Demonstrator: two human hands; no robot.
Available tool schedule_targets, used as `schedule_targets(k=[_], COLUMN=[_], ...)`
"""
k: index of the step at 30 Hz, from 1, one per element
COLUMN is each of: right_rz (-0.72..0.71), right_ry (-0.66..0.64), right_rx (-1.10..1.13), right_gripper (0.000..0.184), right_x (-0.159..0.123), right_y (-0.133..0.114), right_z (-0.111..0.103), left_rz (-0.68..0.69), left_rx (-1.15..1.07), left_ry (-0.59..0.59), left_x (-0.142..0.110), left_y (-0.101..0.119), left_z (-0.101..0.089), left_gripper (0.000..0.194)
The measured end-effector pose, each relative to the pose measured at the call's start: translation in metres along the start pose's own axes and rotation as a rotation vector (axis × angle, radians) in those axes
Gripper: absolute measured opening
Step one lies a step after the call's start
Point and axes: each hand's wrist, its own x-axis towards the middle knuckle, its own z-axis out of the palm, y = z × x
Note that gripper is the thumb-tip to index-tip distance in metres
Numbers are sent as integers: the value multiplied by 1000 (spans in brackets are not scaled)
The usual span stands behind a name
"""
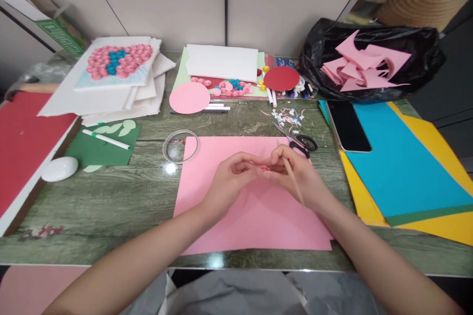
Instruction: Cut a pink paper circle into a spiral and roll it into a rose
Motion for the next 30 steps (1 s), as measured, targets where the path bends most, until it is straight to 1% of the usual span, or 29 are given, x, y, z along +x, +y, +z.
schedule_targets(k=[3,7,11,16,19,23,26,30], right_rz=[25,23,6,53,47,32,23,2], right_ry=[-62,-90,-76,-48,-3,43,73,54], right_rx=[-59,76,104,193,228,182,155,144], right_gripper=[33,30,23,33,35,30,27,28], right_x=[1,1,1,0,0,-1,-2,-4], right_y=[-3,-9,-12,-9,-5,-4,-6,-8], right_z=[-6,-10,-9,-3,2,6,5,4], left_rz=[-59,-92,-108,-78,-61,-15,-14,-11], left_rx=[-27,-98,-169,-225,-251,-234,-213,-160], left_ry=[-50,-72,-72,-58,-59,-41,-46,-26], left_x=[3,4,4,3,2,-1,-3,-5], left_y=[-1,-2,-1,-2,-4,-5,-2,0], left_z=[-1,-1,-2,-1,0,1,3,6], left_gripper=[11,12,15,19,18,19,22,22])
